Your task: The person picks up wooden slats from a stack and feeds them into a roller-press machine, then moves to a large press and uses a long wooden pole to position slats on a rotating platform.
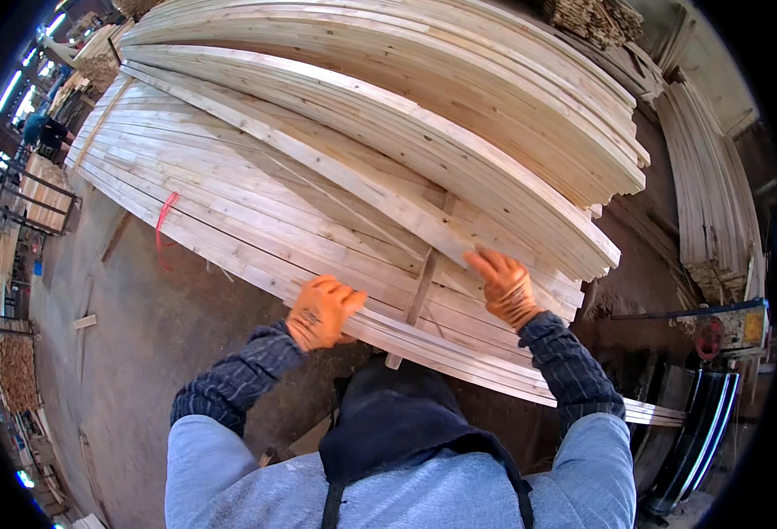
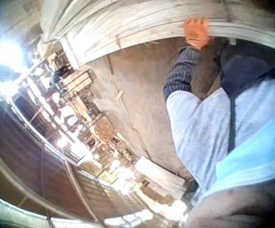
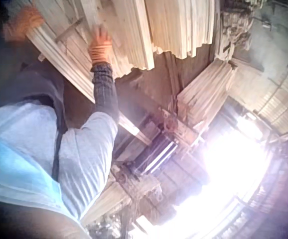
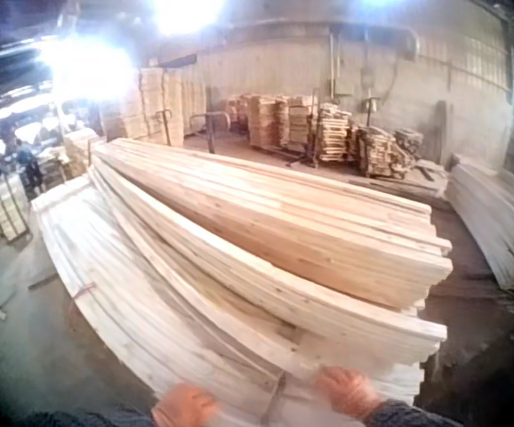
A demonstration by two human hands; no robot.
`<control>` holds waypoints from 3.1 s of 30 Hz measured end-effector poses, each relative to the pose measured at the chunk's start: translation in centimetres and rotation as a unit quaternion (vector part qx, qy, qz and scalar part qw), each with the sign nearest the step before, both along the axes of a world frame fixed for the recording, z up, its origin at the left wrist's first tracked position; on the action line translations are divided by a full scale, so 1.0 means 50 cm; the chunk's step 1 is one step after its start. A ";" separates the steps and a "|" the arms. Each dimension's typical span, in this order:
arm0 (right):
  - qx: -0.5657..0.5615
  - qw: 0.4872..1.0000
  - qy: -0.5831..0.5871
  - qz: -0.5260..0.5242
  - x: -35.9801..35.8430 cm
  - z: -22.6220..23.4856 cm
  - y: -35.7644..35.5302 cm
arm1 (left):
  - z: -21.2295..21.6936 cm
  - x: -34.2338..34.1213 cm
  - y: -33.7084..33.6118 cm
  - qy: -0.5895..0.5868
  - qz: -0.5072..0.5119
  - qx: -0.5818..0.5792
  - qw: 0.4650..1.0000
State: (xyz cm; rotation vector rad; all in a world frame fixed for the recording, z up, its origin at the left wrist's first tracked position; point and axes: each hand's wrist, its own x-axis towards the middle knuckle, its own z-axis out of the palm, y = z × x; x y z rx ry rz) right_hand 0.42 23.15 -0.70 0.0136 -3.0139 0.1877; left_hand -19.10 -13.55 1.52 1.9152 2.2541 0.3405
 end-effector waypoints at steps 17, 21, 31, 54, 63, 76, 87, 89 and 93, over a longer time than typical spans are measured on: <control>-0.254 0.940 -0.159 -0.166 -0.051 -0.019 0.091 | -0.211 -0.141 0.205 -0.629 0.297 0.232 0.680; -0.201 0.933 -0.225 -0.195 -0.037 0.017 -0.027 | -0.220 -0.188 0.221 -0.533 0.387 0.210 0.722; -0.034 0.991 0.101 -0.076 -0.094 0.153 0.009 | -0.294 -0.184 0.306 -0.647 0.592 0.360 0.318; -0.187 0.952 -0.046 -0.239 0.150 -0.100 -0.004 | -0.198 -0.049 0.178 -0.684 0.548 0.394 0.277; -0.230 0.946 -0.072 -0.218 0.065 -0.025 -0.134 | -0.140 -0.048 0.183 -0.653 0.614 0.348 0.275; -0.391 0.911 -0.129 -0.029 -0.370 0.063 -0.265 | -0.221 -0.051 0.143 -0.798 0.384 0.407 0.225; -0.233 0.944 -0.230 -0.040 -0.519 0.028 -0.367 | -0.256 0.025 0.084 -0.518 0.402 0.083 0.750; -0.236 0.950 -0.200 -0.038 -0.433 0.043 -0.312 | -0.082 0.053 0.081 -0.729 0.365 0.116 0.568; -0.229 0.959 -0.165 -0.041 -0.196 0.053 -0.201 | -0.030 -0.045 0.029 -0.501 0.227 0.160 0.820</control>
